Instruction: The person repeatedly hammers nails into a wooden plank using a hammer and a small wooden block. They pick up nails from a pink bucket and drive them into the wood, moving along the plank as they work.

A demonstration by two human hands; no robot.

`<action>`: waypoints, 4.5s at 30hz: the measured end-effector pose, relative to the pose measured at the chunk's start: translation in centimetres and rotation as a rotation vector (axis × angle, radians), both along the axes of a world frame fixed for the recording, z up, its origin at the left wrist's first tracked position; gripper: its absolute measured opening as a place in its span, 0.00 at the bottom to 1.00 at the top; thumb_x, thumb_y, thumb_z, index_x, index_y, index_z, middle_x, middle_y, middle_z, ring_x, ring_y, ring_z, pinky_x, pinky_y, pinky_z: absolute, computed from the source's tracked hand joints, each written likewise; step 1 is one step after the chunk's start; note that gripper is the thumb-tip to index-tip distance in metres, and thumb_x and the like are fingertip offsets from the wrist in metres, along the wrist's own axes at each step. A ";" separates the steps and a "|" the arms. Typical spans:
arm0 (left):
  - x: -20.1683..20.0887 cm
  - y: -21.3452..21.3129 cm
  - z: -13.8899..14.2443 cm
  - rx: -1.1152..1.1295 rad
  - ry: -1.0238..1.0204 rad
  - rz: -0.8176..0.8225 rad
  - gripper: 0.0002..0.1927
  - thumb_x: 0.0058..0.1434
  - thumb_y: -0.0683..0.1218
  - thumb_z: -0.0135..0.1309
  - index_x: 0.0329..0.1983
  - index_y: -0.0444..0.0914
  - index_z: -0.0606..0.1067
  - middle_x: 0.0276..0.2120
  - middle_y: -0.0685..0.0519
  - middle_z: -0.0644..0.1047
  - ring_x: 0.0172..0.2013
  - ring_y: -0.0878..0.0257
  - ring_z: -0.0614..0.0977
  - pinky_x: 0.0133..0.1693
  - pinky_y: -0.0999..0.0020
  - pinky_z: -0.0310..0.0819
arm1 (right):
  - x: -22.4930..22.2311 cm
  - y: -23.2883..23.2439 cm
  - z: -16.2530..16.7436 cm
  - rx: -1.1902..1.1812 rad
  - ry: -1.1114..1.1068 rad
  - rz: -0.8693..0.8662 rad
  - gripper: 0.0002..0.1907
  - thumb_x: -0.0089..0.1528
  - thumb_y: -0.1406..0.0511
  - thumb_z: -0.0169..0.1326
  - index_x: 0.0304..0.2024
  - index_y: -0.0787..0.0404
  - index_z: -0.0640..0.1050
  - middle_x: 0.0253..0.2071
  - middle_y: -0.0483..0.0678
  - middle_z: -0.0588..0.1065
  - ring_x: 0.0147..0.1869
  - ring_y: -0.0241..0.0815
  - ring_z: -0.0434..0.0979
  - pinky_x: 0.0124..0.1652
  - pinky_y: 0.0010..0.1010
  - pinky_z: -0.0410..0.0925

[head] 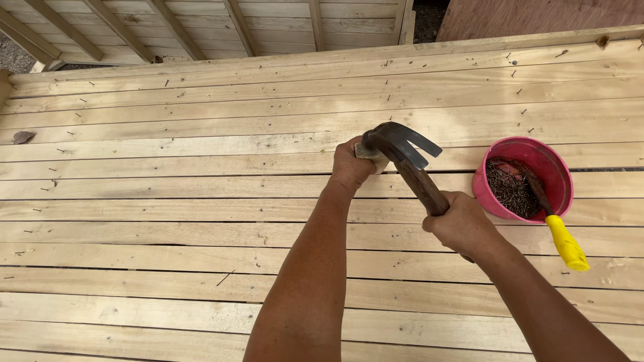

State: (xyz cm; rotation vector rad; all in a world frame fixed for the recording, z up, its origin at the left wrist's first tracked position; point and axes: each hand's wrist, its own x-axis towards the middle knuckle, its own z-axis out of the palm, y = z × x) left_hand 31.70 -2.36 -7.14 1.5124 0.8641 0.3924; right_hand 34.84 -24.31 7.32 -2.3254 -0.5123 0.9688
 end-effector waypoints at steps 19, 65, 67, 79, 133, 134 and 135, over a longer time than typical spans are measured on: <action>0.8 -4.6 12.4 0.883 0.826 -0.324 0.25 0.65 0.62 0.51 0.52 0.39 0.75 0.50 0.47 0.73 0.56 0.52 0.70 0.61 0.42 0.61 | 0.7 -5.5 -11.0 0.041 0.234 -0.334 0.08 0.56 0.71 0.59 0.27 0.66 0.72 0.16 0.49 0.68 0.15 0.40 0.66 0.18 0.35 0.63; -2.8 -0.6 6.6 0.216 0.045 0.009 0.50 0.45 0.31 0.67 0.71 0.46 0.60 0.43 0.56 0.81 0.50 0.64 0.82 0.58 0.70 0.80 | -0.6 -1.8 -1.2 0.057 0.073 -0.114 0.10 0.57 0.67 0.61 0.27 0.63 0.72 0.16 0.49 0.69 0.18 0.39 0.66 0.23 0.35 0.62; -2.8 -0.5 6.3 0.205 0.050 0.014 0.50 0.45 0.30 0.67 0.71 0.45 0.60 0.43 0.56 0.81 0.50 0.64 0.82 0.58 0.70 0.80 | -0.2 -1.7 -0.2 0.071 0.024 -0.111 0.10 0.57 0.66 0.62 0.27 0.61 0.73 0.16 0.48 0.68 0.19 0.38 0.65 0.23 0.35 0.61; -2.7 -0.6 6.1 0.229 0.097 -0.006 0.48 0.46 0.33 0.68 0.70 0.45 0.61 0.43 0.57 0.81 0.48 0.65 0.84 0.57 0.71 0.81 | -0.4 -1.5 -1.8 0.002 0.100 -0.054 0.10 0.55 0.68 0.63 0.29 0.65 0.74 0.17 0.47 0.68 0.19 0.40 0.68 0.23 0.36 0.63; 1.0 -5.4 7.6 0.821 0.484 -0.158 0.15 0.64 0.54 0.50 0.34 0.39 0.80 0.33 0.54 0.78 0.41 0.57 0.74 0.44 0.57 0.76 | -1.5 -11.1 -19.7 -0.262 0.191 -0.233 0.23 0.65 0.51 0.56 0.47 0.64 0.76 0.22 0.50 0.71 0.20 0.41 0.73 0.23 0.34 0.69; 0.8 -5.7 7.0 0.877 0.422 -0.120 0.14 0.62 0.53 0.50 0.32 0.39 0.80 0.31 0.54 0.78 0.38 0.57 0.74 0.44 0.58 0.75 | -1.5 -11.0 -19.6 -0.261 0.174 -0.238 0.22 0.65 0.52 0.57 0.47 0.63 0.76 0.22 0.50 0.71 0.20 0.40 0.72 0.22 0.34 0.69; 0.4 -6.0 6.4 0.934 0.364 -0.084 0.13 0.61 0.52 0.51 0.31 0.39 0.80 0.29 0.54 0.77 0.35 0.58 0.73 0.43 0.59 0.75 | -1.4 -10.7 -19.5 -0.259 0.163 -0.242 0.20 0.64 0.53 0.58 0.47 0.63 0.76 0.22 0.49 0.71 0.20 0.39 0.72 0.22 0.35 0.69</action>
